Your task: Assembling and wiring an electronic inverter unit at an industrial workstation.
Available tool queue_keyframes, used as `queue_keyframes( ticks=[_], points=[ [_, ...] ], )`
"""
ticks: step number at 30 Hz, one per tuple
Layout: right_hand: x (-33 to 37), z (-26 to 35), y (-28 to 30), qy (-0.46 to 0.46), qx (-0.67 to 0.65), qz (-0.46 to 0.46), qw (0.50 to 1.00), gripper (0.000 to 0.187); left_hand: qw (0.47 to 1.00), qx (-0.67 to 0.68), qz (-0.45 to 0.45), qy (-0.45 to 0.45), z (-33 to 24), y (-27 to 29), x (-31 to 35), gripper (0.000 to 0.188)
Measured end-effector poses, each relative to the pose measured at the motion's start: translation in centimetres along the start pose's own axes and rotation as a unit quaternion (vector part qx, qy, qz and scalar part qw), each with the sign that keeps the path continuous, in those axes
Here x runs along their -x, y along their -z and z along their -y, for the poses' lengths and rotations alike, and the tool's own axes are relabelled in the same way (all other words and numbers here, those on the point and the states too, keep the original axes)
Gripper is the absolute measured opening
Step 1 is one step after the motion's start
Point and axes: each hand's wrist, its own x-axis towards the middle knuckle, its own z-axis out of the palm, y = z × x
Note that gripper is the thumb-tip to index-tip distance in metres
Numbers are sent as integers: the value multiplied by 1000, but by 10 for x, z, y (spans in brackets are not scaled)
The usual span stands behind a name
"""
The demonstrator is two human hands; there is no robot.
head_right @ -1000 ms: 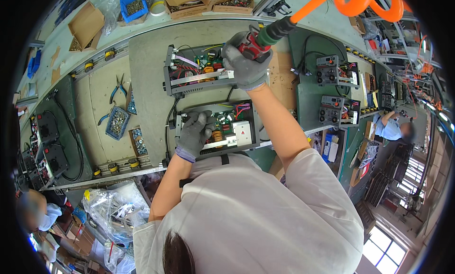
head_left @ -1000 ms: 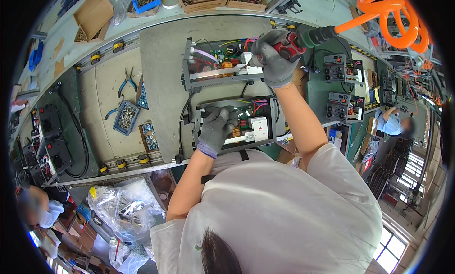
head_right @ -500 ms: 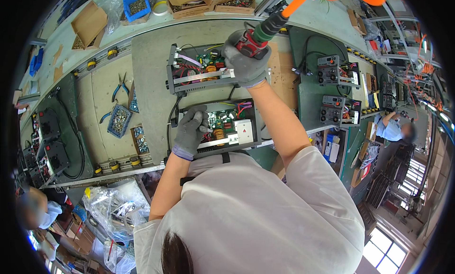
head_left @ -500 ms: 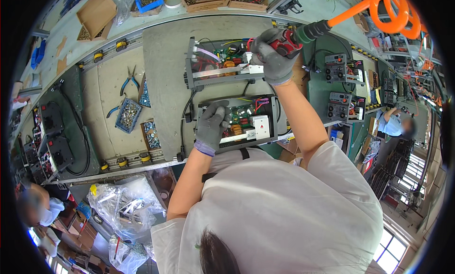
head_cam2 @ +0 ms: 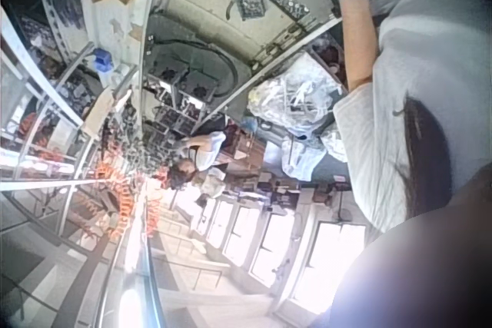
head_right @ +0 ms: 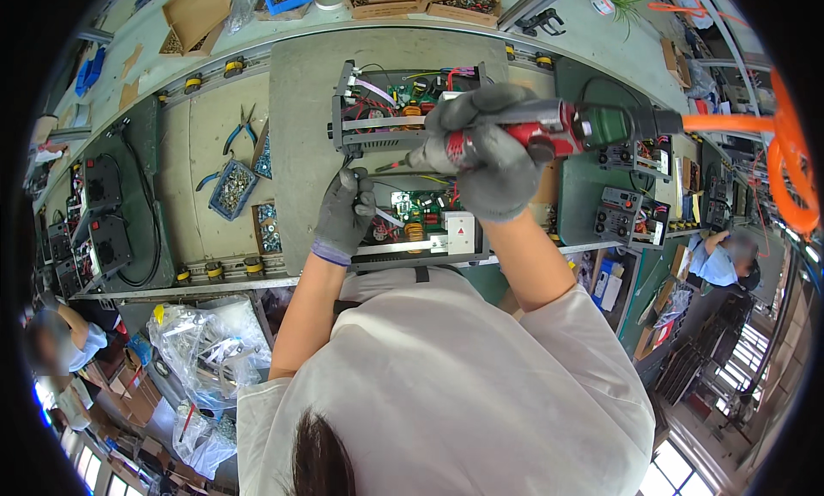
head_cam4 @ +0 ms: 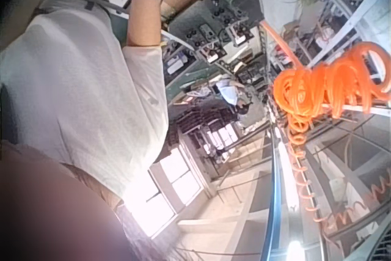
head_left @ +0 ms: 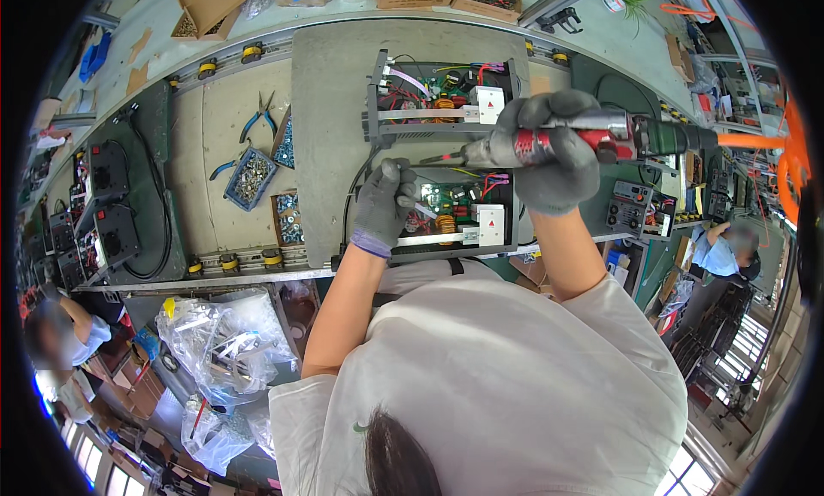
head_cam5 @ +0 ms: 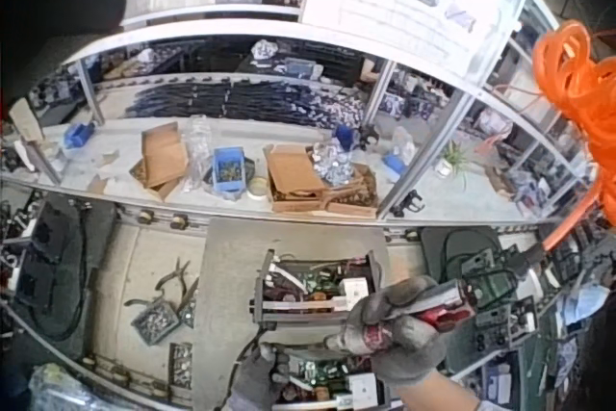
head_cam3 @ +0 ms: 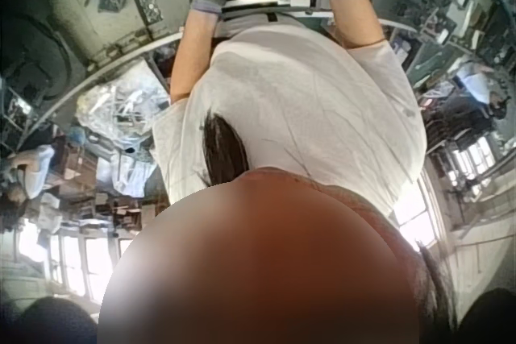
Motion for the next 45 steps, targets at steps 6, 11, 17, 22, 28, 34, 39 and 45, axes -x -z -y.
queue_keyframes(
  ticks=[6,11,17,22,28,34,39,45],
  points=[
    [11,-6,-3,55,47,-49,996,36,996,-87,8,-23,2,-9,6,44],
    [13,-9,-2,55,63,-66,994,35,993,-103,50,-25,1,-9,6,39],
    [11,-8,4,65,69,-72,993,34,995,-93,42,-19,-3,-19,7,35],
    [6,-7,16,74,49,-85,992,31,999,-8,17,35,0,-21,-1,48],
    [-22,-5,53,129,218,-180,951,26,997,47,46,-38,-25,40,-25,45],
    [-38,-9,79,180,284,-193,922,19,955,-25,-173,-240,-109,133,-80,24],
    [-37,-14,85,170,274,-191,927,16,905,-28,-373,-200,-135,207,-133,20],
    [-40,-26,78,70,247,-154,954,18,922,-122,-319,-181,-142,284,-184,27]
  ],
)
